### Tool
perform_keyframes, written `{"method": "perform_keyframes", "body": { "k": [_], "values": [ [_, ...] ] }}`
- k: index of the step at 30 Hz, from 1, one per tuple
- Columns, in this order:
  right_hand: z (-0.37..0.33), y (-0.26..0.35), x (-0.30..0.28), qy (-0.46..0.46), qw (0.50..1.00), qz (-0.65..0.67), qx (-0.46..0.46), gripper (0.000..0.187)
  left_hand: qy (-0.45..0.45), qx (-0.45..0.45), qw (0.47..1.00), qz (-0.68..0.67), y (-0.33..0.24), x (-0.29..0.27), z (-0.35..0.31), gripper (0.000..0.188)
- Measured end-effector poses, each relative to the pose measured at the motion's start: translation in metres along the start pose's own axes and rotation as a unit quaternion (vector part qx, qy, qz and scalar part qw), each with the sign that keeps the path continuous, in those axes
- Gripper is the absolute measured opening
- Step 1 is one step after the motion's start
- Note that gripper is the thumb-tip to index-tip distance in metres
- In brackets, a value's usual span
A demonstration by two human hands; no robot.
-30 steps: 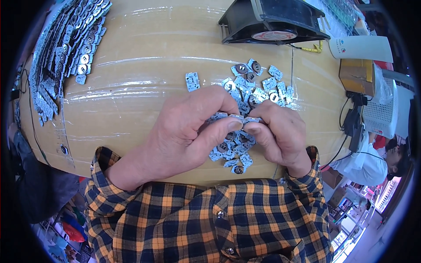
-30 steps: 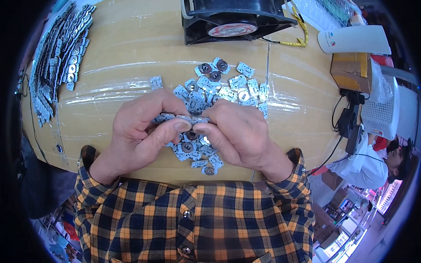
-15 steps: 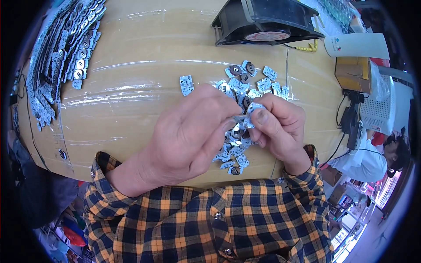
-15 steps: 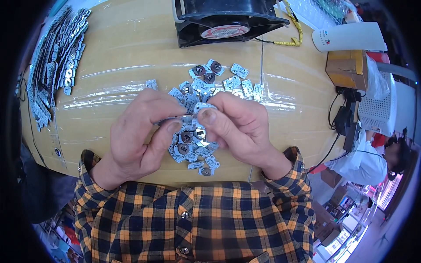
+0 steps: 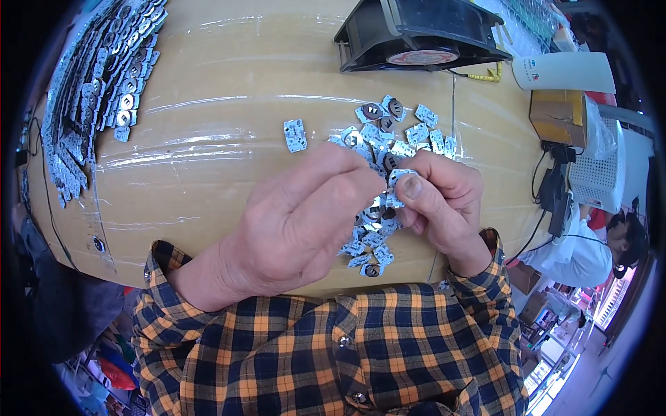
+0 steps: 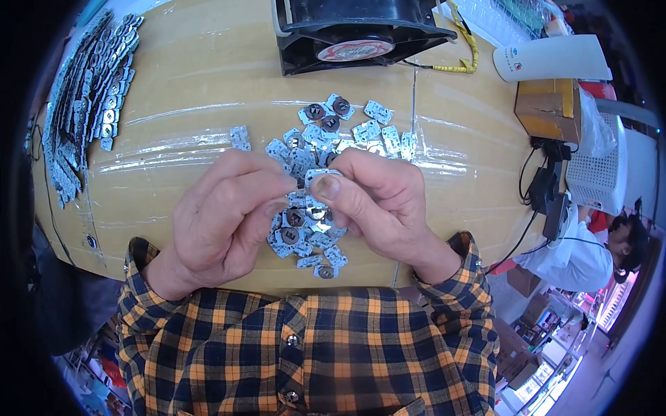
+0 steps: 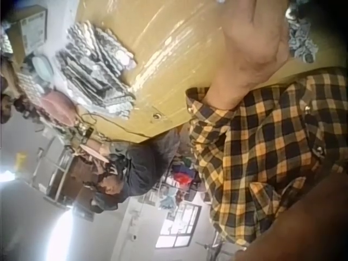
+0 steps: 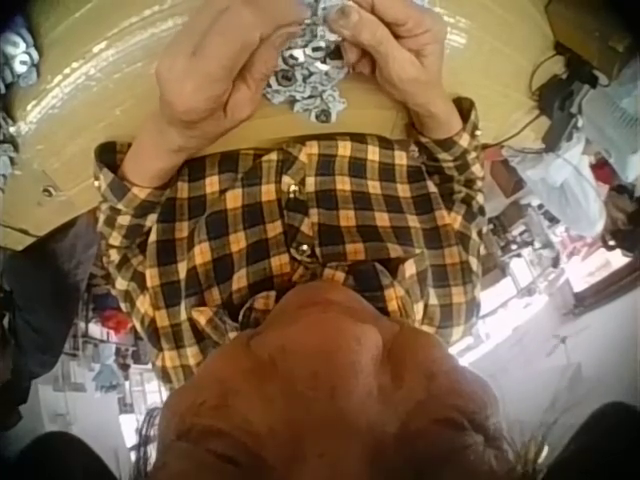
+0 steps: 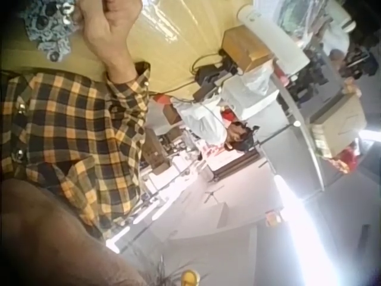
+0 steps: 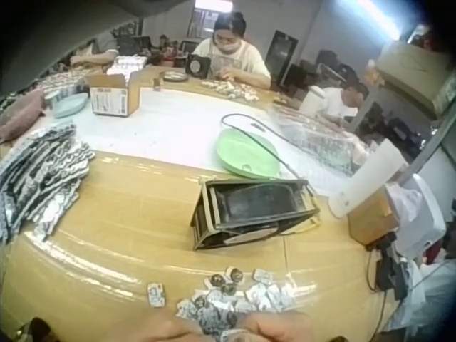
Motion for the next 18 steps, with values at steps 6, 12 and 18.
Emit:
{"method": "perform_keyframes", "body": {
  "k": [6, 12, 18],
  "values": [
    [0.005, -0.002, -0.003, -0.009, 0.999, -0.016, -0.038, 0.022, -0.004, -0.016, 1.000, -0.006, 0.004, -0.008, 0.001, 0.023],
    [0.010, -0.006, 0.003, 0.013, 1.000, 0.006, -0.023, 0.022, -0.004, -0.058, 0.997, -0.042, 0.014, -0.005, 0.003, 0.024],
    [0.009, -0.003, -0.001, 0.033, 0.999, 0.027, -0.008, 0.022, 0.035, -0.140, 0.984, -0.105, 0.026, 0.001, -0.002, 0.023]
  ]
}}
Point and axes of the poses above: each hand's wrist, its own z-axis towards the middle knuckle, its own x-axis out of the palm, y = z × x, the point moved 9 cm from there along z, towards the middle knuckle, and after that the axes turned 3 degrees about -x, right-handed, at the moved point
